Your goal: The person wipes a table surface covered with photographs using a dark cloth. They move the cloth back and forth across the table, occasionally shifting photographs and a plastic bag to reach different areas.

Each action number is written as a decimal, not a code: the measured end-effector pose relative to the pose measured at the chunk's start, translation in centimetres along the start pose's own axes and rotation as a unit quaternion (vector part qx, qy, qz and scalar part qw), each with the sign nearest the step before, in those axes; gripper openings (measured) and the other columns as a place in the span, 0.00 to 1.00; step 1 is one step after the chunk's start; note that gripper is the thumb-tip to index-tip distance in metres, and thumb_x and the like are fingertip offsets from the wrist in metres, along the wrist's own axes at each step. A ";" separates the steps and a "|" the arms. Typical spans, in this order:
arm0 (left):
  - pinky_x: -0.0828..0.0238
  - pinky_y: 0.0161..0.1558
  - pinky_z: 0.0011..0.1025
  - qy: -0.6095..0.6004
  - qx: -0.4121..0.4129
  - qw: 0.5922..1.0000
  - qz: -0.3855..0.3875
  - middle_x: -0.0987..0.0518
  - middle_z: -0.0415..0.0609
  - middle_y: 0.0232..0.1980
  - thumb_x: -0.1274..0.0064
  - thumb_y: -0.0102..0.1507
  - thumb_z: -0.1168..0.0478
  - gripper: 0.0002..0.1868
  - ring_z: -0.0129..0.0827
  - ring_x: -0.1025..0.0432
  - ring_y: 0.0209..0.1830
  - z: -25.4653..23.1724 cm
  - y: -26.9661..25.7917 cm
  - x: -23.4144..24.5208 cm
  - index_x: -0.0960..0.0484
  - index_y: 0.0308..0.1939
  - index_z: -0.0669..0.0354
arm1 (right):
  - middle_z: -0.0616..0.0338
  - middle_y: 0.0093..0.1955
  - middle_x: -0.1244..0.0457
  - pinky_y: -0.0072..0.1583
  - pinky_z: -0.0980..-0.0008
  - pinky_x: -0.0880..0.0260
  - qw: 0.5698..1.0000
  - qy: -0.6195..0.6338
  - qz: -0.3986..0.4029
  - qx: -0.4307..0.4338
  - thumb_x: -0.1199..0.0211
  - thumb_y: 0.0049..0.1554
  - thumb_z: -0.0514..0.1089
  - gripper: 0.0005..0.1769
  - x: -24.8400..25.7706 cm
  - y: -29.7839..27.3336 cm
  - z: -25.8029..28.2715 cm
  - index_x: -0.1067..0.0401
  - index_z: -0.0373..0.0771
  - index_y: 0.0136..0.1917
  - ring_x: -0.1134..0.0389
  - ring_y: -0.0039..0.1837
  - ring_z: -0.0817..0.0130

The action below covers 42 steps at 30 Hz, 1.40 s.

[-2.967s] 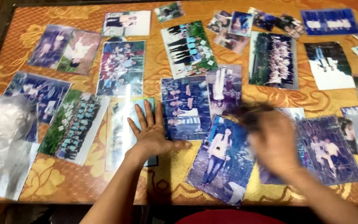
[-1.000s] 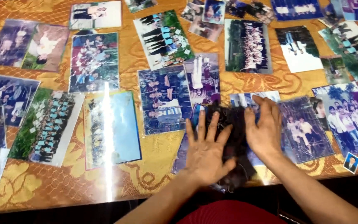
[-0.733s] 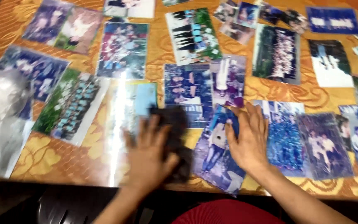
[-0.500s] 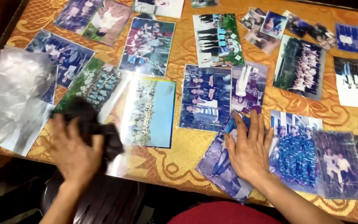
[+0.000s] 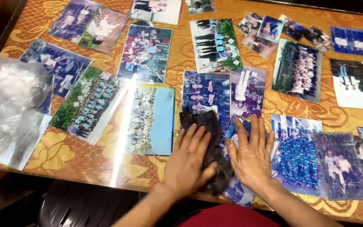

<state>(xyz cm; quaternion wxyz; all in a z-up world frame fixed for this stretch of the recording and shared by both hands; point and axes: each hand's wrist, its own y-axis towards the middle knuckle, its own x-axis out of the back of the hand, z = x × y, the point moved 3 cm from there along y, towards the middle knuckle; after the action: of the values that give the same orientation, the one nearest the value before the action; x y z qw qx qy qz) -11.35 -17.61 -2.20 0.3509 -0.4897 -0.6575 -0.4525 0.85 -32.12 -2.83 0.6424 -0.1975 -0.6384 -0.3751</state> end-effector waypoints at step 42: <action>0.73 0.81 0.53 -0.072 -0.110 0.980 0.149 0.50 0.62 0.83 0.42 0.56 0.35 0.58 0.58 0.65 0.85 -10.1 17.6 -10.2 0.49 0.79 0.64 | 0.36 0.78 0.51 0.76 0.43 0.51 0.913 0.196 -0.136 -0.330 0.44 0.64 0.54 0.23 3.4 1.7 -13.5 0.31 0.49 0.71 0.51 0.79 0.34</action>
<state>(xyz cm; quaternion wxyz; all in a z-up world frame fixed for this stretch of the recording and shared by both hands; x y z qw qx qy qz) 8.58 -28.50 -3.45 0.3105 -0.6489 -0.5469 -0.4282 10.86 -41.73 -0.59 0.5957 -0.2319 -0.3604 -0.6793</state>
